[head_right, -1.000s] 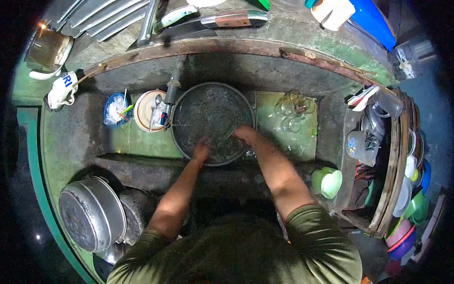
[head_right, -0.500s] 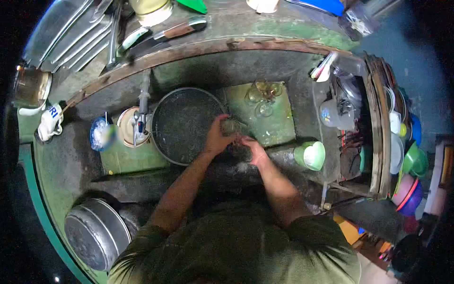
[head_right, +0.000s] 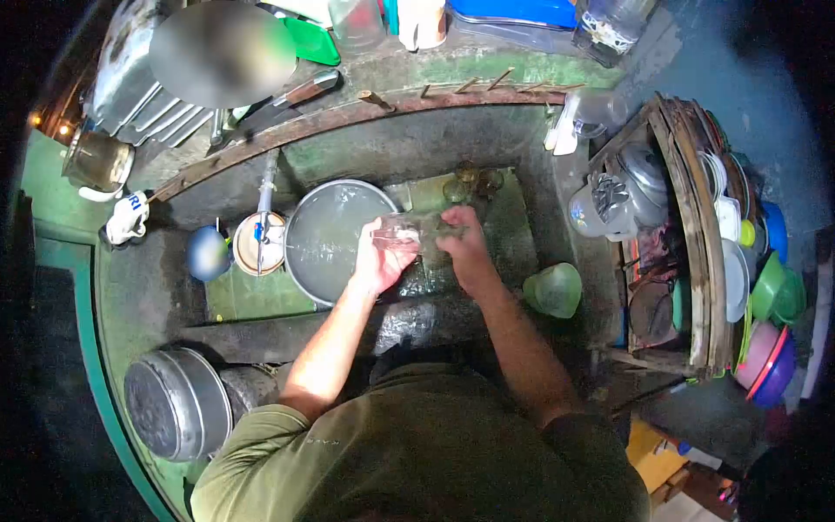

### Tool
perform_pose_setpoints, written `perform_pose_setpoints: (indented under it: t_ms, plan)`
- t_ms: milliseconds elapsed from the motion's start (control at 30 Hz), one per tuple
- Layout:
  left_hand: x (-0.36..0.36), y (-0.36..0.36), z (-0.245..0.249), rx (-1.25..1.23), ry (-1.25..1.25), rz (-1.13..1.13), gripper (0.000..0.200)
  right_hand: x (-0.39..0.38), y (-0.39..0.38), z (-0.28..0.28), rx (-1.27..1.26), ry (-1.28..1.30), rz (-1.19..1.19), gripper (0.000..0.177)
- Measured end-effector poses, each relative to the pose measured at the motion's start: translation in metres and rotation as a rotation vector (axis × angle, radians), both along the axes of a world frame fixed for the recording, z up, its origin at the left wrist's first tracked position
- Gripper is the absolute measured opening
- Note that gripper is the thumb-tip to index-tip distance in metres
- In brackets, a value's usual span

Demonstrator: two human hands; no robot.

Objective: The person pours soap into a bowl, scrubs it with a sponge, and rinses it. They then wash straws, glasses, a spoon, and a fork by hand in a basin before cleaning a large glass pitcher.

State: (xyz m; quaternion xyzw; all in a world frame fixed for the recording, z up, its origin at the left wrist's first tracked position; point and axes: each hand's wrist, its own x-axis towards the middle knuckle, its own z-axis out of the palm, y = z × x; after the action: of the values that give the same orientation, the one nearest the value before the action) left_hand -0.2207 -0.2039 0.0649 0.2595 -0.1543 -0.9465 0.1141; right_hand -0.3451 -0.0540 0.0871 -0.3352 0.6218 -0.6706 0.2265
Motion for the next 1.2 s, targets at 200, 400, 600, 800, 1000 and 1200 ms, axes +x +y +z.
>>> perform_pose_setpoints:
  t_ms: [200, 400, 600, 800, 1000, 1200]
  plan:
    - [0.0, 0.038, 0.01, 0.049, 0.136, 0.074, 0.048, -0.021, 0.019, 0.087, 0.22, 0.546, 0.475, 0.03]
    - [-0.001, 0.07, 0.009, 0.052, 0.16, 0.097, 0.053, -0.005, 0.04, 0.086, 0.091, 0.983, 0.149, 0.025]
    - [-0.001, 0.081, 0.003, 0.046, 0.059, -0.039, 0.036, -0.005, 0.101, 0.114, 0.193, 1.287, 0.313, 0.042]
    - [-0.02, 0.12, 0.059, -0.149, -0.059, -0.118, 0.049, -0.026, 0.126, 0.033, -0.054, 1.181, 0.144, 0.04]
    - [-0.043, 0.148, 0.096, -0.297, -0.15, -0.234, 0.058, -0.026, 0.149, 0.074, 0.354, 0.627, 0.457, 0.054]
    - [-0.06, 0.163, 0.114, -0.676, -0.044, -0.321, 0.055, -0.039, 0.143, 0.049, 0.108, -0.132, 0.233, 0.045]
